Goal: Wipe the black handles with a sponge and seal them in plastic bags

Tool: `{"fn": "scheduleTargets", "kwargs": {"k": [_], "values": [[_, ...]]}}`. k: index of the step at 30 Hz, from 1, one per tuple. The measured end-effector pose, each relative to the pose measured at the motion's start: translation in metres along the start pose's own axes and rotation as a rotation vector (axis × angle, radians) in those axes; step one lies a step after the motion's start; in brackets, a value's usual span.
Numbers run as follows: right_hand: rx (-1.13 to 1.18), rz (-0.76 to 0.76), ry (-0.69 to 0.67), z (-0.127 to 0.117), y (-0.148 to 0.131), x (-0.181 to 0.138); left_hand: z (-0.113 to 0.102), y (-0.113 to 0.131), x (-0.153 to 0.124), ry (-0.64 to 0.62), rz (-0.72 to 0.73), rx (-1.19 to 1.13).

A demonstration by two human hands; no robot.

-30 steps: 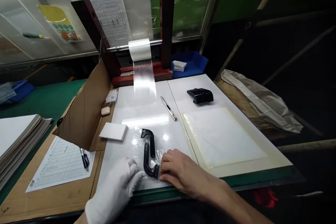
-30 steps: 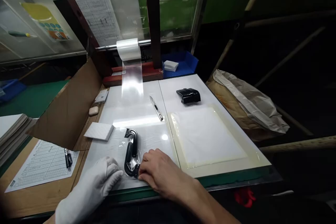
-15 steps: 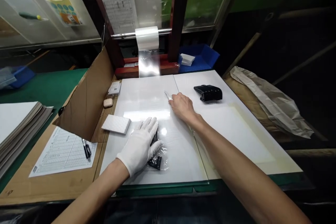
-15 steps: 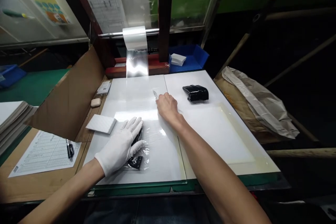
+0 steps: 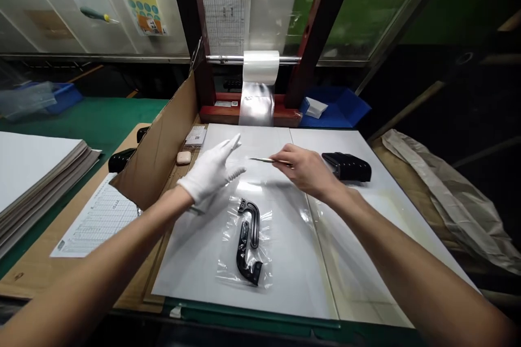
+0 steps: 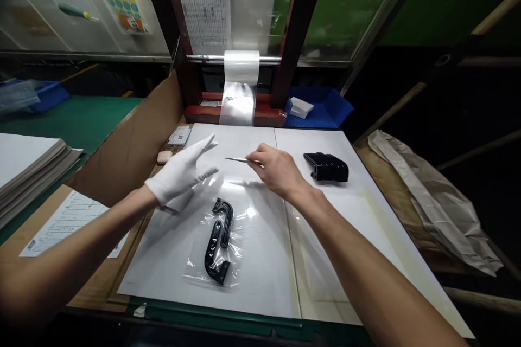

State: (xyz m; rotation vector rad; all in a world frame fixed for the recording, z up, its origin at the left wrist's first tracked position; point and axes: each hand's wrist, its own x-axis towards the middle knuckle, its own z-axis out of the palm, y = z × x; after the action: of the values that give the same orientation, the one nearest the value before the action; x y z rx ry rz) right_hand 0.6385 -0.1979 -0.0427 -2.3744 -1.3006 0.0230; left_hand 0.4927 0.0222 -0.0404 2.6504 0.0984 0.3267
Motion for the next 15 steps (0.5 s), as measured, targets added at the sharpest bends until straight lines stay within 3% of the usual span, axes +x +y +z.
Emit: {"fn": "scheduleTargets", "kwargs": {"k": [3, 7, 10, 15], "values": [[-0.07, -0.118, -0.043, 0.02, -0.017, 0.038, 0.012, -0.025, 0.033, -0.139, 0.009, -0.002], [-0.121, -0.182, -0.09, 0.045, -0.014, 0.062, 0.033, -0.047, 0.046, -0.247, -0.016, 0.021], [-0.131, -0.163, -0.11, 0.04, 0.012, 0.044, 0.039, -0.056, 0.042, -0.287, -0.048, 0.025], [-0.154, -0.017, -0.076, 0.001, 0.065, -0.011, 0.038, -0.059, 0.037, -0.33, -0.095, 0.02]]}}
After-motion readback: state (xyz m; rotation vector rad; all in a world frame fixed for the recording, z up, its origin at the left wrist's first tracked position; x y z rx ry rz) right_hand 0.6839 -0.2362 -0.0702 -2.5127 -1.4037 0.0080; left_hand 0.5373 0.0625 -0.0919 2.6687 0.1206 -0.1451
